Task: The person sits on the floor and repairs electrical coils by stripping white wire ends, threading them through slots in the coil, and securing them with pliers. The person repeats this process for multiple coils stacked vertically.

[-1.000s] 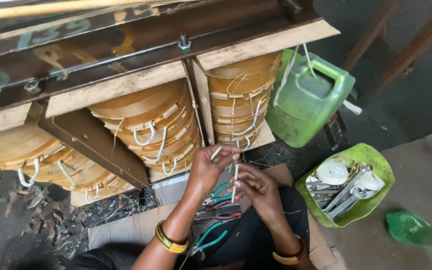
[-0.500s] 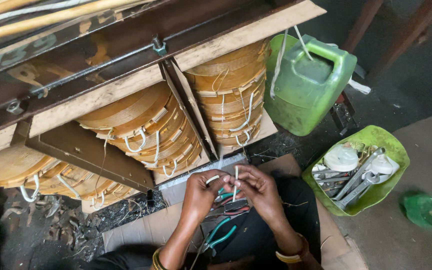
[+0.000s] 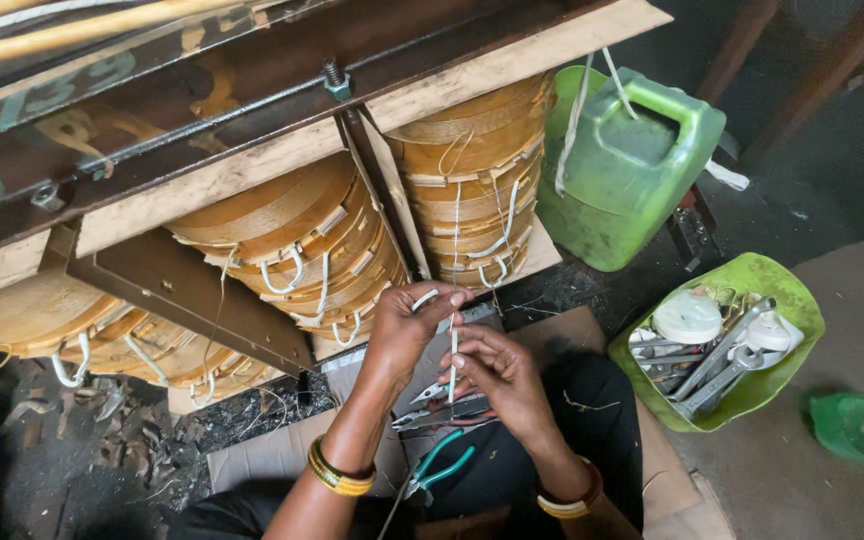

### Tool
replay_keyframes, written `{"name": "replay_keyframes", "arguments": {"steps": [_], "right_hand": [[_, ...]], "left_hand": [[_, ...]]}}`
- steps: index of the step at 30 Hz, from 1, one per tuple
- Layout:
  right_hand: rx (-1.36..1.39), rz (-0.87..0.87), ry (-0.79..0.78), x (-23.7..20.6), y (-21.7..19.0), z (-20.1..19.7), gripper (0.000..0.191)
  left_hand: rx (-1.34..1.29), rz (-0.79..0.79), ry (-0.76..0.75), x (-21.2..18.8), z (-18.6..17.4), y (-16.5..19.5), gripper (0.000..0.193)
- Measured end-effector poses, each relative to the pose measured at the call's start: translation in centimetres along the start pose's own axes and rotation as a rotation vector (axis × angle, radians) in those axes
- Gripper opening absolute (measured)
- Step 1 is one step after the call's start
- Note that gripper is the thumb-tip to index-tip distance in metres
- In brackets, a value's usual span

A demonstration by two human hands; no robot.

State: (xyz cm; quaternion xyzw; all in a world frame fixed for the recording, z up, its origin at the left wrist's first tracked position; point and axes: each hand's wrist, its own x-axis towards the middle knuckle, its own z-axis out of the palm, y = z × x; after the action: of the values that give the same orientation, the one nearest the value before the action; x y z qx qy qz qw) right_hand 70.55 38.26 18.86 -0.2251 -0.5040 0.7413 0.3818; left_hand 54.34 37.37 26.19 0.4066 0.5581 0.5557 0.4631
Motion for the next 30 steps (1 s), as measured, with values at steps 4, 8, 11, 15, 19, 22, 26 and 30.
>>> {"name": "replay_keyframes", "arguments": {"steps": [4, 8, 11, 15, 19, 22, 26, 30], "right_hand": [[0.009, -0.018, -0.012, -0.02, 0.31, 0.34, 0.036], [0.031, 0.000, -0.003, 0.12, 0.26, 0.69, 0.038], [0.043, -0.001, -0.001, 0.24, 0.19, 0.77, 0.039], [0.015, -0.010, -0.005, 0.26, 0.30, 0.64, 0.040], [0.023, 0.002, -0.013, 0.22, 0.35, 0.52, 0.040], [0.043, -0.038, -0.034, 0.16, 0.11, 0.45, 0.040], [0.155, 0.032, -0.029, 0.06, -0.13, 0.37, 0.043], [0.336, 0.032, 0.029, 0.90, 0.13, 0.15, 0.040]], "left_hand": [[-0.038, 0.029, -0.006, 0.21, -0.44, -0.46, 0.020], [0.023, -0.024, 0.041, 0.13, -0.33, -0.28, 0.021], [-0.032, -0.053, 0.043, 0.01, -0.16, -0.07, 0.020], [-0.046, -0.057, 0.046, 0.06, -0.11, 0.02, 0.020], [-0.040, -0.061, 0.057, 0.15, -0.08, -0.13, 0.019], [-0.076, -0.064, 0.052, 0.20, 0.00, -0.34, 0.019], [-0.080, -0.055, 0.053, 0.33, 0.08, -0.73, 0.021], [0.031, 0.066, 0.018, 0.50, -0.09, -0.96, 0.024]]}}
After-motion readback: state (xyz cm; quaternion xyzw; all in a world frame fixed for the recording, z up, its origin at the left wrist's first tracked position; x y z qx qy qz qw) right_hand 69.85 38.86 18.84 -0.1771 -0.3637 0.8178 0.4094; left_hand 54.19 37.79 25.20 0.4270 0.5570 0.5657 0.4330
